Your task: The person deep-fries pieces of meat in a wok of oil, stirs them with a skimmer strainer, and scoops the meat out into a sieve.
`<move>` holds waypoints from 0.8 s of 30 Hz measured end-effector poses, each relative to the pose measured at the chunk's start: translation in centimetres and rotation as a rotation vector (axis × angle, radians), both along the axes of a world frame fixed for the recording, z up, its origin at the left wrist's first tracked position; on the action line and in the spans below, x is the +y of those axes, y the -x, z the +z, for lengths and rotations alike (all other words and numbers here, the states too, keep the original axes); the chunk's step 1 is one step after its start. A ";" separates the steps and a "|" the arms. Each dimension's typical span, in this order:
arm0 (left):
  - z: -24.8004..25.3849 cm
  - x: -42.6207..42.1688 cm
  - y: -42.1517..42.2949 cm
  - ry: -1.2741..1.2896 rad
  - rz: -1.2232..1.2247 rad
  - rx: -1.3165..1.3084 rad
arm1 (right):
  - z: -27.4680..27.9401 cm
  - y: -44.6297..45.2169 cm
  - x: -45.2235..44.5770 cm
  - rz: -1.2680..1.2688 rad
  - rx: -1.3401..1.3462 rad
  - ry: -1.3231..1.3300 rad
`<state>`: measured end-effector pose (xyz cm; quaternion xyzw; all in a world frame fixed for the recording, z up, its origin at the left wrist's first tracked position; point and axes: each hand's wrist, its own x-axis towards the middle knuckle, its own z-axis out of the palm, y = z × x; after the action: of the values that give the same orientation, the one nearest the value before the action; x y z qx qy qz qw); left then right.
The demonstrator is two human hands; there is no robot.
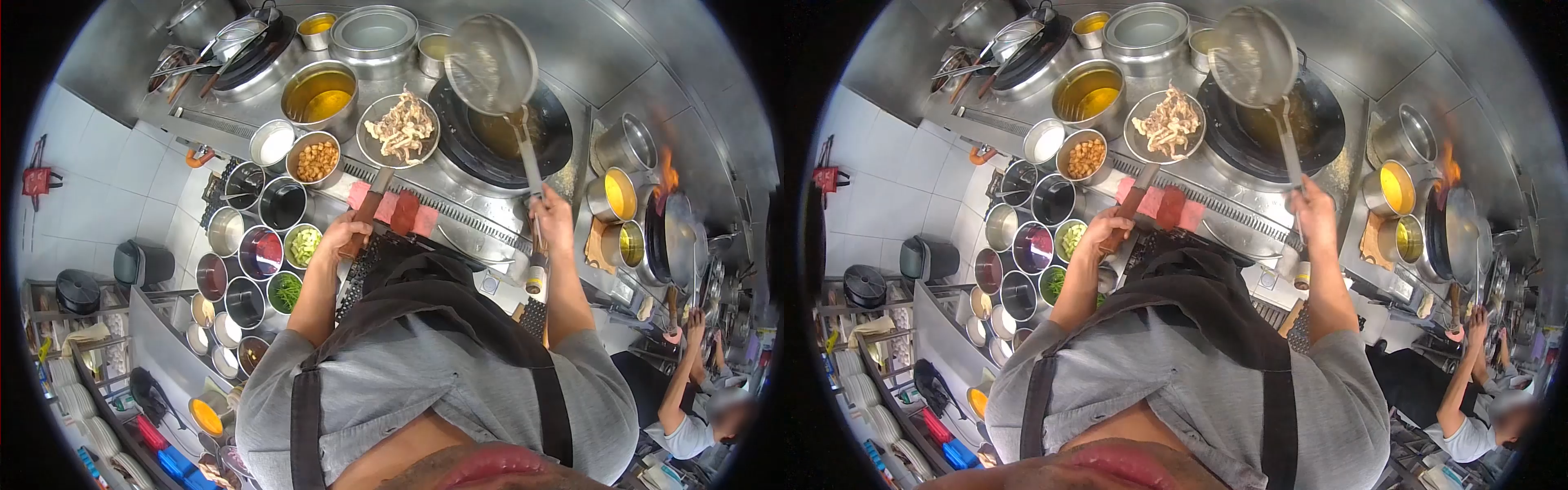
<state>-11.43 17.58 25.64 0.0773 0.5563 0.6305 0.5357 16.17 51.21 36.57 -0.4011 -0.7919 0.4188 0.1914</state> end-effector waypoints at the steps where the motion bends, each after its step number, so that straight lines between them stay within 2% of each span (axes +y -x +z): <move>1: -0.6 0.1 0.5 -0.002 0.001 -0.004 | 0.4 -0.5 0.6 -0.052 -0.002 -0.044; 4: -3.3 0.6 2.1 0.058 -0.012 0.024 | 1.2 -2.2 2.7 -0.154 -0.041 -0.014; 5: -4.7 0.6 2.7 0.094 -0.027 0.040 | 0.1 -3.0 4.4 -0.141 -0.099 -0.192; 6: -5.3 0.7 3.2 0.128 -0.044 0.058 | -0.7 -3.7 5.5 -0.148 -0.101 -0.196; 9: -5.1 0.4 3.8 0.136 -0.057 0.089 | -3.5 -5.7 8.9 -0.221 -0.316 -0.466; 13: -6.6 -0.3 4.4 0.139 -0.041 0.045 | -6.3 -7.0 10.5 -0.211 -0.424 -0.575; 15: -6.7 -0.3 4.2 0.151 -0.030 0.020 | -5.9 -6.6 9.9 -0.075 -0.450 -0.270; 16: -6.7 -0.4 3.9 0.128 0.001 -0.018 | -5.8 -6.3 9.4 -0.074 -0.452 -0.273; 18: -6.8 -0.7 3.2 0.103 0.033 -0.056 | -3.7 -4.5 6.5 -0.141 -0.130 0.347; 19: -6.8 -0.9 2.9 0.115 0.061 -0.058 | -4.6 -4.5 6.8 -0.101 -0.084 0.471; 20: -6.9 -1.0 2.6 0.126 0.088 -0.057 | -4.3 -3.8 6.3 -0.101 -0.082 0.470; 22: -7.9 -1.3 2.3 0.146 0.112 -0.048 | -3.2 -1.3 4.4 -0.126 0.053 0.640; 24: -8.1 -1.5 1.8 0.168 0.134 -0.039 | -4.2 0.9 4.5 -0.135 0.087 0.651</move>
<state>-13.28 16.12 17.58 -0.0175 0.6007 0.6175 0.5075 15.31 55.74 32.39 -0.4744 -0.5792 0.6530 0.1142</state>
